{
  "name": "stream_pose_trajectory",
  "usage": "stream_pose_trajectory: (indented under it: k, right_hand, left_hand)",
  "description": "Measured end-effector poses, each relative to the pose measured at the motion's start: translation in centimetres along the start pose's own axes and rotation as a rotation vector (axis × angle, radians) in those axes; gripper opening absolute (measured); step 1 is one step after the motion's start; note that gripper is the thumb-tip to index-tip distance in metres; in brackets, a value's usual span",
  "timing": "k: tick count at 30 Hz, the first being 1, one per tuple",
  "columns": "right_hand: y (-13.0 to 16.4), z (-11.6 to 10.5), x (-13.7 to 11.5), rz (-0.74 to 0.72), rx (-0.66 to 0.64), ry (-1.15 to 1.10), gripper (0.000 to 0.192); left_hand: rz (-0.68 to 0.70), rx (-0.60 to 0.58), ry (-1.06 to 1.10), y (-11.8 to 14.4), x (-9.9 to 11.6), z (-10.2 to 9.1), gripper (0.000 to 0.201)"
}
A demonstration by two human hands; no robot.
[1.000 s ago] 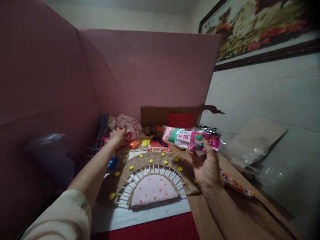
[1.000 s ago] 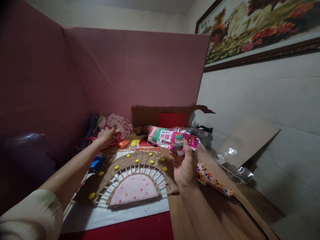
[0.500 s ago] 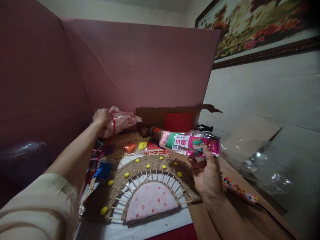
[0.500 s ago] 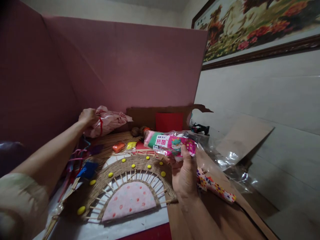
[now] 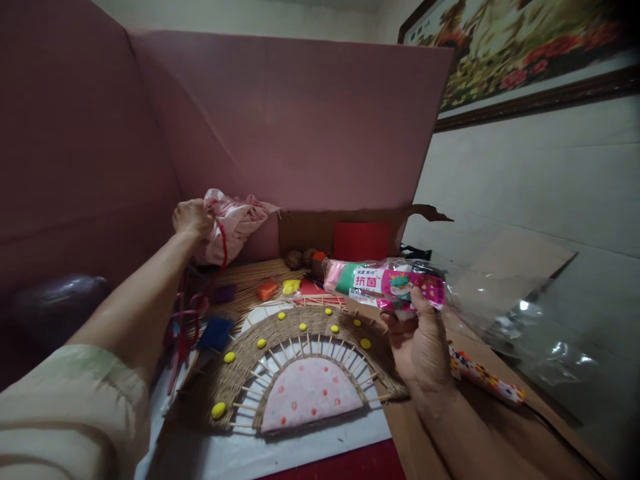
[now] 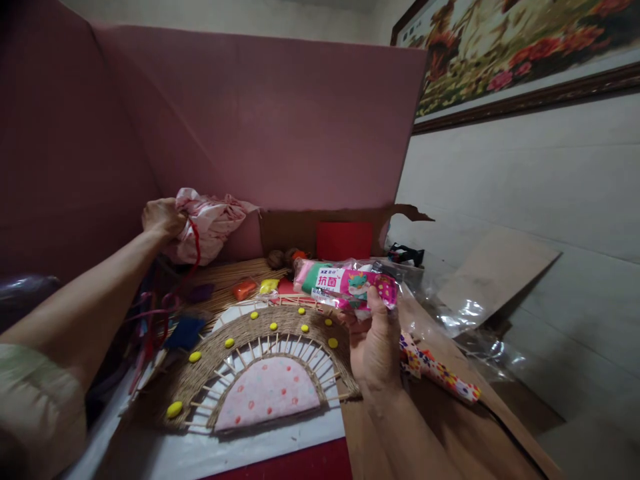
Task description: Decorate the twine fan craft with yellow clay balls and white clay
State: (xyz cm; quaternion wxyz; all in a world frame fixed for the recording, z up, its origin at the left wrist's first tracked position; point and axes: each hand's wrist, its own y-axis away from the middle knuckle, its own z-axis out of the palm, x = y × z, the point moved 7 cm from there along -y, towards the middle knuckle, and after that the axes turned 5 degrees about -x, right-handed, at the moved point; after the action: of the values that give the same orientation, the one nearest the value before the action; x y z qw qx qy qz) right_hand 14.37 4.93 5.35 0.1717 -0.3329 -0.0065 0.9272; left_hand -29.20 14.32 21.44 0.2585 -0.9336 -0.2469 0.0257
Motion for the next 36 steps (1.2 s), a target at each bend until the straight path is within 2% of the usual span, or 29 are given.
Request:
stream_pose_trajectory:
  k: [5,9,16,27,36]
  right_hand:
    - [0.1,0.0,0.1,0.012,0.009,0.006,0.025]
    - [0.0,0.1,-0.2,-0.023,-0.010,0.007,0.028]
    - [0.0,0.0,-0.2,-0.030,-0.008,0.036,0.027]
    - [-0.2,-0.1,0.0,-0.005,0.003,0.036,0.026]
    - [-0.5,-0.5,-0.6,-0.006,0.039,-0.018,0.030]
  left_hand:
    - [0.017,0.102,0.005,0.7,0.3,-1.0,0.039]
    - [0.061,0.142,0.000,1.9,1.0,0.0,0.038]
    - [0.119,0.146,-0.025,2.9,2.0,2.8,0.037]
    - [0.122,0.200,-0.089,1.7,0.6,1.8,0.040]
    - [0.200,0.183,-0.137,3.0,1.7,3.9,0.041]
